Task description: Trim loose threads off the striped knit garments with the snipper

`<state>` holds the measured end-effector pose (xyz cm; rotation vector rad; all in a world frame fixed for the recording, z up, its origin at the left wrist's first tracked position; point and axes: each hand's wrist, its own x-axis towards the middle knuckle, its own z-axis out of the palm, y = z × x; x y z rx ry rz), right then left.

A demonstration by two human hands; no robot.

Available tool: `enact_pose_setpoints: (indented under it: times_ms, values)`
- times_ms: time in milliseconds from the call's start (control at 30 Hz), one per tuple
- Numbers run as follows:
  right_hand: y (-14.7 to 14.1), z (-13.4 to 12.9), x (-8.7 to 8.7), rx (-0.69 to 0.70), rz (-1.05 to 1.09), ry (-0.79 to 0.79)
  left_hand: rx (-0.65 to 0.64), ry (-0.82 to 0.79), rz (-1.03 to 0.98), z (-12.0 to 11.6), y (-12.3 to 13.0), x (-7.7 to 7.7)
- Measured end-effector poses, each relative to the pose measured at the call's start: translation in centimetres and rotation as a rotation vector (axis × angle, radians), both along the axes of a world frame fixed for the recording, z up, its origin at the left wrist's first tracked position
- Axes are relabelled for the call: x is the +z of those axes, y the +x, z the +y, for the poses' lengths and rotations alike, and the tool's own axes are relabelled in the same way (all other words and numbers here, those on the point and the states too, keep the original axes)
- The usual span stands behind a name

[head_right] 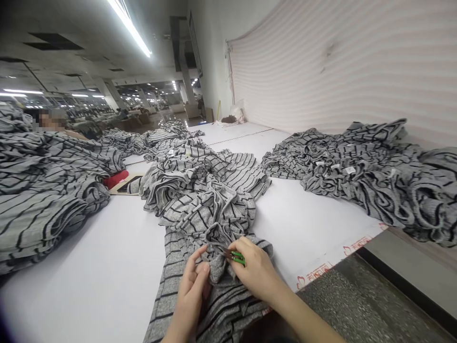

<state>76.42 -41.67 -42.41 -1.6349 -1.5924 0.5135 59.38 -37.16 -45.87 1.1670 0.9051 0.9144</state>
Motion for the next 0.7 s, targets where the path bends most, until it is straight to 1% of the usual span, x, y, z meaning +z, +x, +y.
enact_pose_setpoints:
  times_ms: [67,167,267,500,700]
  values:
    - [0.3,-0.8,0.6,0.064,-0.036,-0.031,-0.028,-0.07,-0.041,0.2,0.1,0.2]
    - [0.3,-1.7,1.1,0.106,-0.138,-0.031,-0.052,-0.084,-0.073,0.2,0.1,0.3]
    - [0.1,-1.7,1.2,0.11,-0.198,-0.018,-0.059,-0.09,-0.088,0.1,0.2,0.5]
    - [0.1,-1.3,1.2,0.098,-0.215,-0.028,-0.08,-0.112,-0.08,0.1,0.1,0.8]
    - [0.3,-1.4,1.2,0.104,-0.22,-0.025,-0.115,-0.049,-0.007,0.4,0.0,0.7]
